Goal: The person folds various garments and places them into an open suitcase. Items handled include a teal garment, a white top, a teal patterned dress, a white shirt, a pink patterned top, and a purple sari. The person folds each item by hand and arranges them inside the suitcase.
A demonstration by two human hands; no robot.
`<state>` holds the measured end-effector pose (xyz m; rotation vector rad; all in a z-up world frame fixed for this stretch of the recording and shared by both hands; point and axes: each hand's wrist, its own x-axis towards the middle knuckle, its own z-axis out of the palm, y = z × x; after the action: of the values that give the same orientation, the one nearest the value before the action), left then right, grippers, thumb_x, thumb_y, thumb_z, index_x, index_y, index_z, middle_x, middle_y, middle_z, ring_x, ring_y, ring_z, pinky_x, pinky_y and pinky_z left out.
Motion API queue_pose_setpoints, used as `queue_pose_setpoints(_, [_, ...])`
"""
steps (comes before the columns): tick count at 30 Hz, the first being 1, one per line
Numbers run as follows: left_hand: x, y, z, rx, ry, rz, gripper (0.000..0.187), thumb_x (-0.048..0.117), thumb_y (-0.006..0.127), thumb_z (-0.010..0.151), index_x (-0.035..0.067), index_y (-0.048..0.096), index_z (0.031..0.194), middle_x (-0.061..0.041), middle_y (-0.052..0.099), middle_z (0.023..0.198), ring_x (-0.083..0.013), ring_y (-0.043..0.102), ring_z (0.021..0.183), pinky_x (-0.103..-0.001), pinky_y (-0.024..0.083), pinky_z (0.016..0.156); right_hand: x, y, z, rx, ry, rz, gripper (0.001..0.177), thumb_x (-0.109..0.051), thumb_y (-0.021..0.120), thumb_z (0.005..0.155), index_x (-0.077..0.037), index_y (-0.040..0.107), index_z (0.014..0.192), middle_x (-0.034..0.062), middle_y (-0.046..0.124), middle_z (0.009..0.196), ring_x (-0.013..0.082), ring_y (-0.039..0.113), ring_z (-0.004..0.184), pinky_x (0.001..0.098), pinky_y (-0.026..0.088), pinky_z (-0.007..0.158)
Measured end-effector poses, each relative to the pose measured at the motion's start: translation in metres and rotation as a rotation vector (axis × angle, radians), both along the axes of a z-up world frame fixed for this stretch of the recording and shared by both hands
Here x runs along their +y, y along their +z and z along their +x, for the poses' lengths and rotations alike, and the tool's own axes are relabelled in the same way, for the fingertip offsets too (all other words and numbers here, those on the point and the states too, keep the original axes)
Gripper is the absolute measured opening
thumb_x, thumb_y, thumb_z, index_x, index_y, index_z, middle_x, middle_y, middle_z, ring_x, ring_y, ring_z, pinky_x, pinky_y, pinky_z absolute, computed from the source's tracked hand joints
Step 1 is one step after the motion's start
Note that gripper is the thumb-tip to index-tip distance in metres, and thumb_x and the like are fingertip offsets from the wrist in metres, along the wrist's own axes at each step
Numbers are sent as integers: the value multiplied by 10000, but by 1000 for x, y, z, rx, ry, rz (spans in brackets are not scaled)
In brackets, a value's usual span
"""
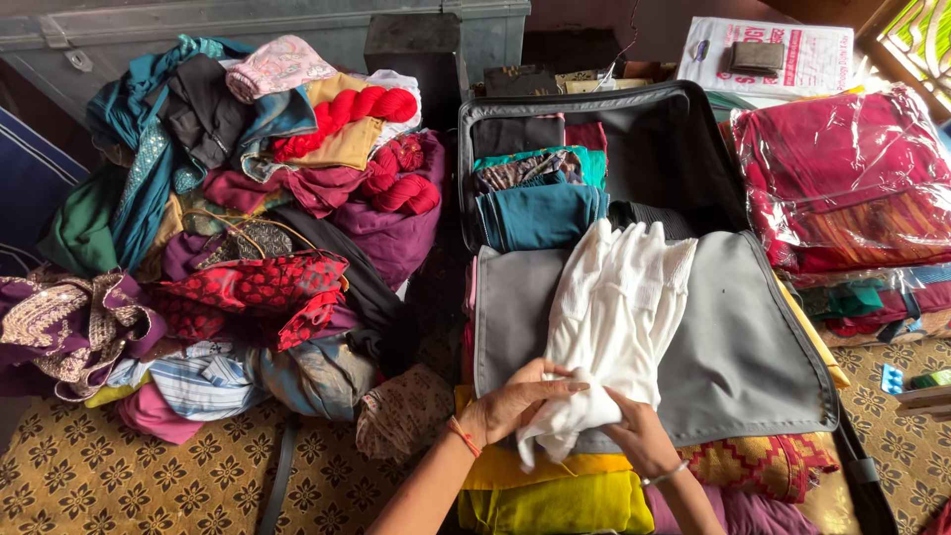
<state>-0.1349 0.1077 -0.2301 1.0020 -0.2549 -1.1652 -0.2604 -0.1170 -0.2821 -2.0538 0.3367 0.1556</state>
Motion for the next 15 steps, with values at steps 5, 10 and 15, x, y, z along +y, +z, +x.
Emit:
queue_pose_setpoints(5, [14,17,15,-593,-47,-55,1058,469,930,679,29,437,1505,-174,635,1350,-241,603,1246,-382,482,1084,-19,-36,-21,-100,-89,455,319,-98,579,858,102,730,1055,97,769,919,128,668,818,268,525,741])
queue_pose_setpoints(10, [8,2,-2,-1617,-95,152,1332,506,1008,353,17,492,1479,-265,475,1498,-390,395,1393,-502,336,1132,-36,-58,-31,-75,-180,556,332,-114,521,866,108,742,976,93,728,802,144,619,688,297,468,605])
queue_pose_setpoints(15, [-14,-31,-27,-1480,92,161,728,518,835,771,50,643,1294,-153,697,1297,-320,639,1275,-444,470,1112,-31,-50,-30,-39,-286,520,356,-206,512,897,64,725,988,104,715,770,155,620,617,312,477,536])
